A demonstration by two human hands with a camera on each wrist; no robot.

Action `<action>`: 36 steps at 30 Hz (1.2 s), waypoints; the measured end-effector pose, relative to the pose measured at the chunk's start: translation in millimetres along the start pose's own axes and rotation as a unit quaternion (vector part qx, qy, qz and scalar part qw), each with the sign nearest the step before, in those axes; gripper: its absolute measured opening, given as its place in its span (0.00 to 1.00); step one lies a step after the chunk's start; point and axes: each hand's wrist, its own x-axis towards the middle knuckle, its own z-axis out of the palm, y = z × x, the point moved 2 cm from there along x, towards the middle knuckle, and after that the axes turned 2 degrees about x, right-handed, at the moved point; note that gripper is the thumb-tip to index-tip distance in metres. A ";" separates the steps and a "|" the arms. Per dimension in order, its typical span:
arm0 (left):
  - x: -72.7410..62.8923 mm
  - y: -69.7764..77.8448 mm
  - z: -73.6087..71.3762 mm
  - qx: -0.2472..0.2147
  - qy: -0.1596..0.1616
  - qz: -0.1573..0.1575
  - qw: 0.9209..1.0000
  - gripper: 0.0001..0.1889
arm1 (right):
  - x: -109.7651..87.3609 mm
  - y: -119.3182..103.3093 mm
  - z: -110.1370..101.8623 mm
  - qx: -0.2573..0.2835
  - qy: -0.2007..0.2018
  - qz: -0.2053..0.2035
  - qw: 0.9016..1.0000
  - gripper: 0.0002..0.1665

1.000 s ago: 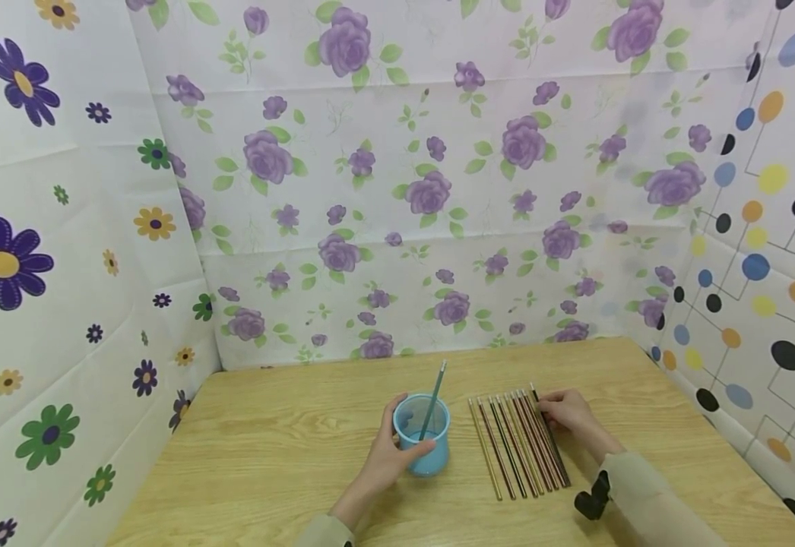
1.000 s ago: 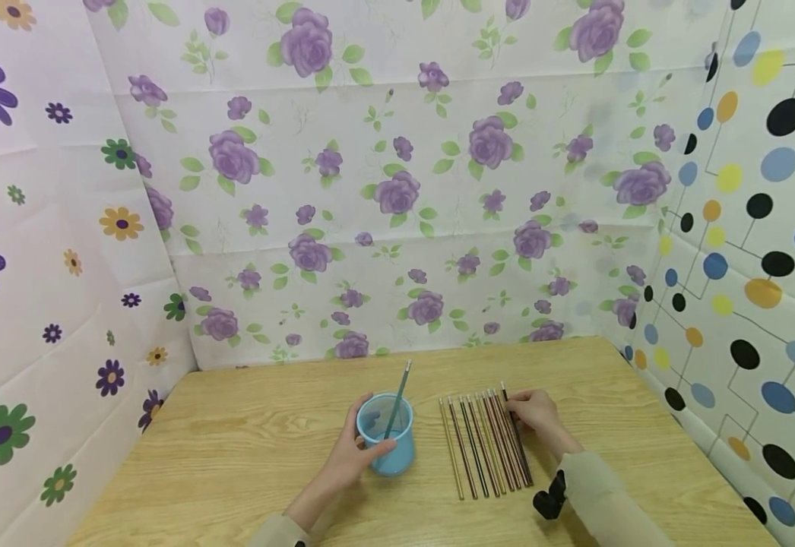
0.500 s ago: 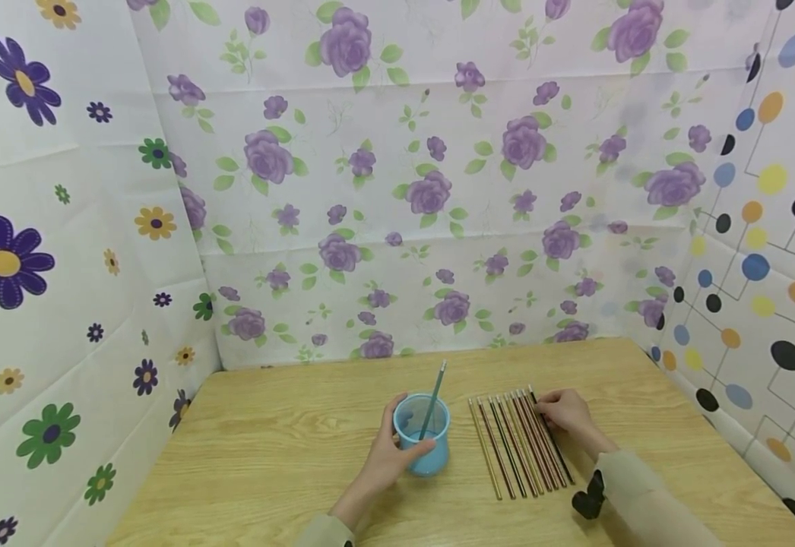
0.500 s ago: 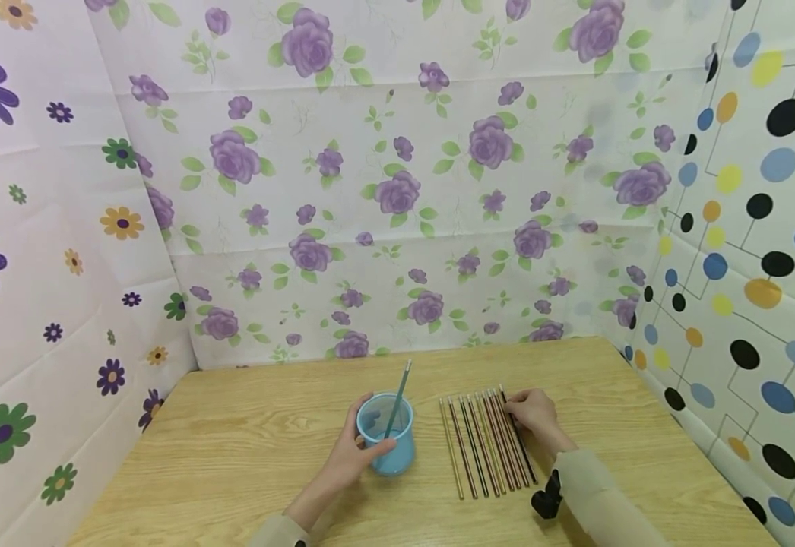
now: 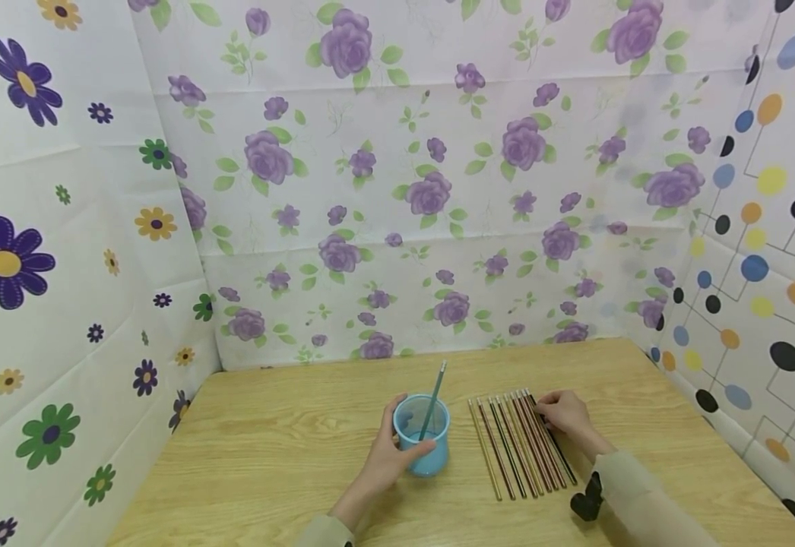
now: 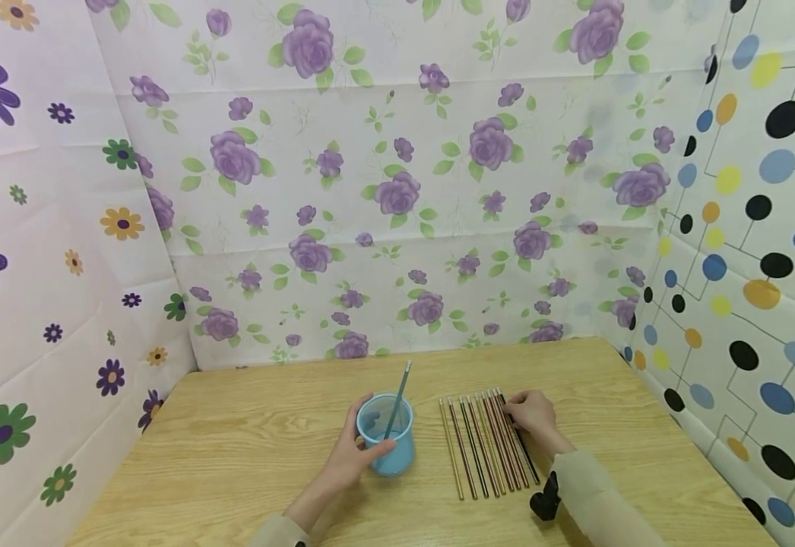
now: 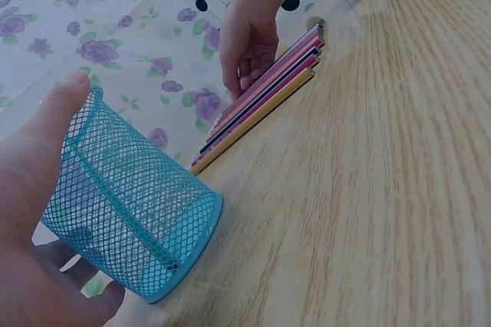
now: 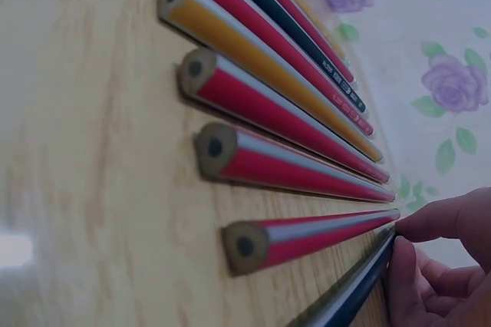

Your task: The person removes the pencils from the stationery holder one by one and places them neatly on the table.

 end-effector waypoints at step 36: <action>-0.2 -0.2 1.2 0.007 -0.002 0.000 1.000 0.46 | 0.1 -12.0 -5.3 0.008 0.000 -0.023 1.000 0.22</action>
